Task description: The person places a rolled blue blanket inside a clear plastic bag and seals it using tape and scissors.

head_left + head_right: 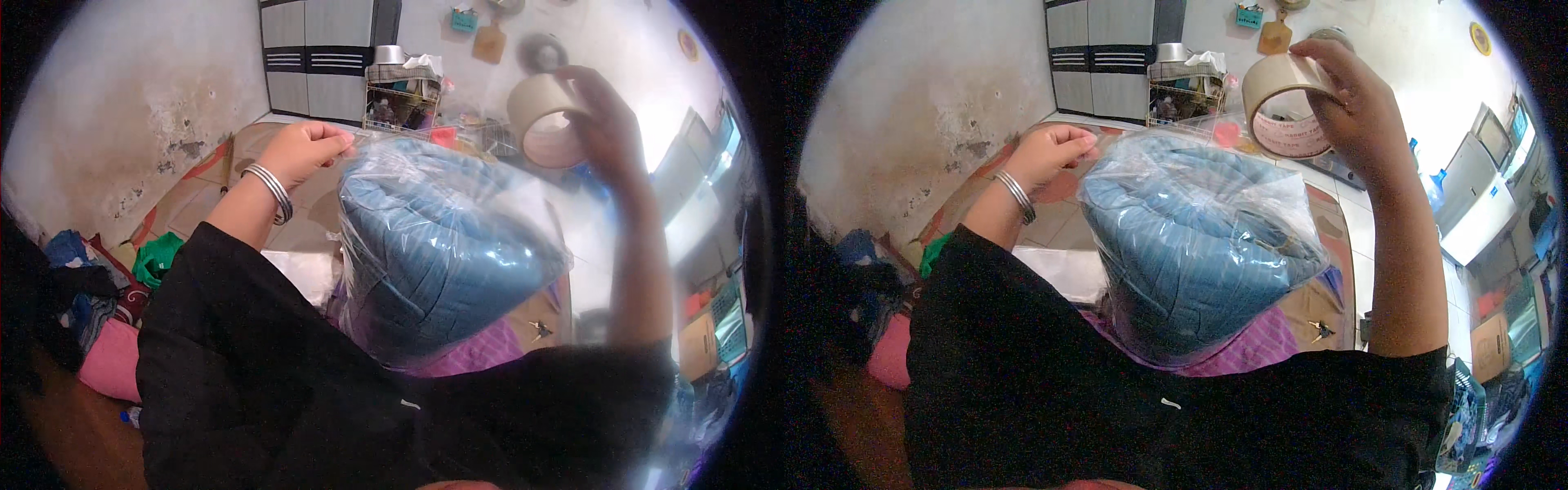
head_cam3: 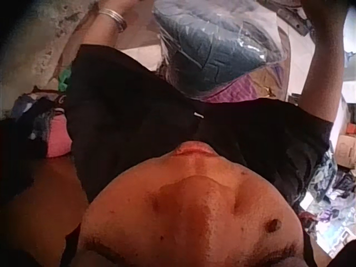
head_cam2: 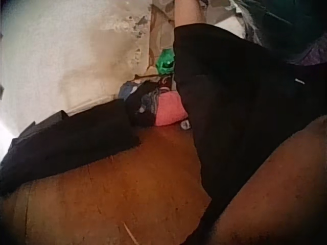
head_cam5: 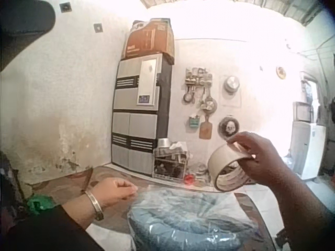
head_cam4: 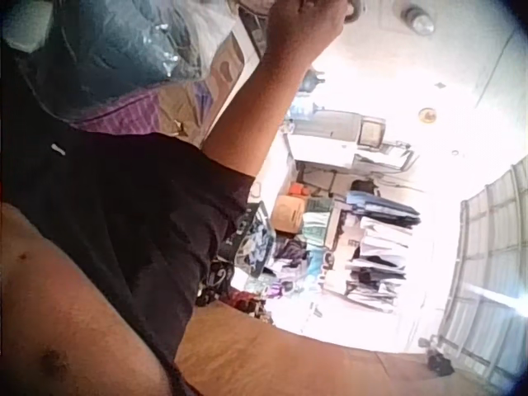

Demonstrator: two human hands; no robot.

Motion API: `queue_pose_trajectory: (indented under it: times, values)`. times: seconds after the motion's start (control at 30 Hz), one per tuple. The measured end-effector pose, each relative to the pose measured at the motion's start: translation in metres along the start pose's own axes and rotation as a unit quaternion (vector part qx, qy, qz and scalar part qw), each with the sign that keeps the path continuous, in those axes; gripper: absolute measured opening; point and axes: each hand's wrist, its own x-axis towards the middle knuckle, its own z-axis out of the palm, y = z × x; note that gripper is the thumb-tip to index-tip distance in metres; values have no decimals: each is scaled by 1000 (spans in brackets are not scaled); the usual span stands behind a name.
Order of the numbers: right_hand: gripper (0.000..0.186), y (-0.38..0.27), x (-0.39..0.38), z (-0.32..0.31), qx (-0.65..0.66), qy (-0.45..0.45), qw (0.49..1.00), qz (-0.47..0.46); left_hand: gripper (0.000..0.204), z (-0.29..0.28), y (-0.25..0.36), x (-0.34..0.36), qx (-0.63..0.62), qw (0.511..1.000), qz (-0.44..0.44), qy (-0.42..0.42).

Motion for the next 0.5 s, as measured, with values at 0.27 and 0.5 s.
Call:
queue_pose_trajectory:
  times: [0.27,0.5]
  values:
    - [39,11,-2,6,-28,-37,998,45,29,6,-6,6,71,997,40,20]
    - [41,15,-5,7,1,-30,999,41,28,14,17,-11,232,971,29,56]
